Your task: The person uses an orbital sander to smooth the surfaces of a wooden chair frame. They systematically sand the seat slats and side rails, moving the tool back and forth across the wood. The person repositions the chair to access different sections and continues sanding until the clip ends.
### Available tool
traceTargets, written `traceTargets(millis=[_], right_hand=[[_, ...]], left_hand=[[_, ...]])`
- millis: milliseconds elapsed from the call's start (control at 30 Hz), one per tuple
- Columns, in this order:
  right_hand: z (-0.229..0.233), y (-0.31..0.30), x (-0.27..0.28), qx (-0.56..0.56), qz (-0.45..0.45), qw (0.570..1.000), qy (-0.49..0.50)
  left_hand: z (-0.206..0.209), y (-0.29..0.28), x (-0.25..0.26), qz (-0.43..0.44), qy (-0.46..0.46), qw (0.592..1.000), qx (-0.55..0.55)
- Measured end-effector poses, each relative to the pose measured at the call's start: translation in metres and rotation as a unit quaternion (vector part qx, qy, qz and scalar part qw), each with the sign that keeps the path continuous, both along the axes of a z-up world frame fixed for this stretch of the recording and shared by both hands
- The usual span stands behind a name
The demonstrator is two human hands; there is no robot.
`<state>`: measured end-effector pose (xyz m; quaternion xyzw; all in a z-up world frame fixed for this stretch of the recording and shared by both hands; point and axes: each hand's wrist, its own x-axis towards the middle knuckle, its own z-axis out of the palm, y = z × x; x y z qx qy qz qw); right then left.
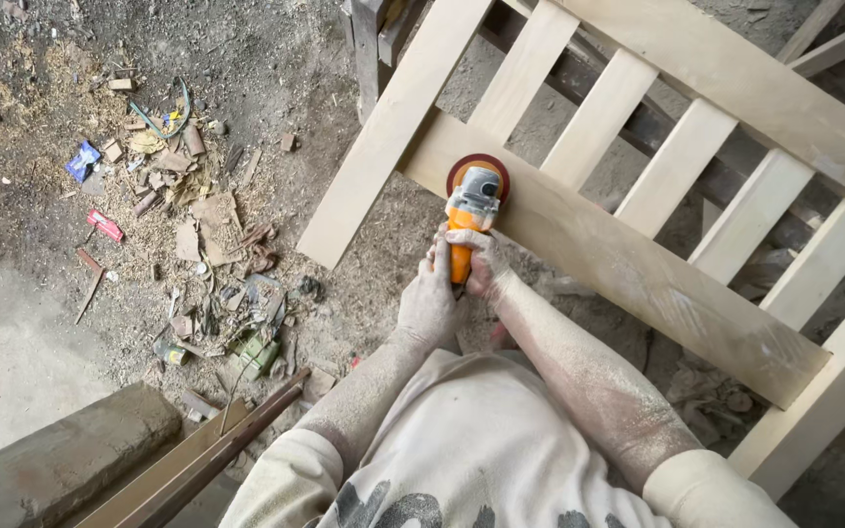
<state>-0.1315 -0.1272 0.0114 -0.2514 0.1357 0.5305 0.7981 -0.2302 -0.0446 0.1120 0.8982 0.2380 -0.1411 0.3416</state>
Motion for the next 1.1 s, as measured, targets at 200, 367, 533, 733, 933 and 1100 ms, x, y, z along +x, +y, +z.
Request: traceTargets(millis=[200, 367, 533, 733, 933, 1100], right_hand=[[-0.003, 0.06, 0.006, -0.009, 0.004, 1.0, 0.014], [-0.002, 0.057, -0.004, -0.015, 0.02, 0.998, 0.054], [-0.004, 0.013, -0.005, -0.016, 0.01, 0.999, 0.04], [-0.009, -0.091, -0.008, -0.021, -0.003, 0.999, 0.037], [-0.003, -0.209, -0.034, -0.034, -0.076, 0.996, 0.007], [0.008, -0.29, -0.061, -0.041, -0.107, 0.992, 0.052]], left_hand=[[-0.005, 0.05, 0.004, 0.034, 0.02, 0.999, 0.008], [-0.005, 0.047, -0.004, 0.042, 0.037, 0.998, -0.001], [-0.012, 0.009, -0.005, 0.01, 0.048, 0.999, -0.009], [-0.024, -0.086, -0.013, -0.043, 0.017, 0.999, -0.007], [-0.022, -0.193, -0.027, -0.085, 0.037, 0.995, -0.026], [-0.005, -0.263, -0.039, -0.151, 0.003, 0.988, -0.023]])
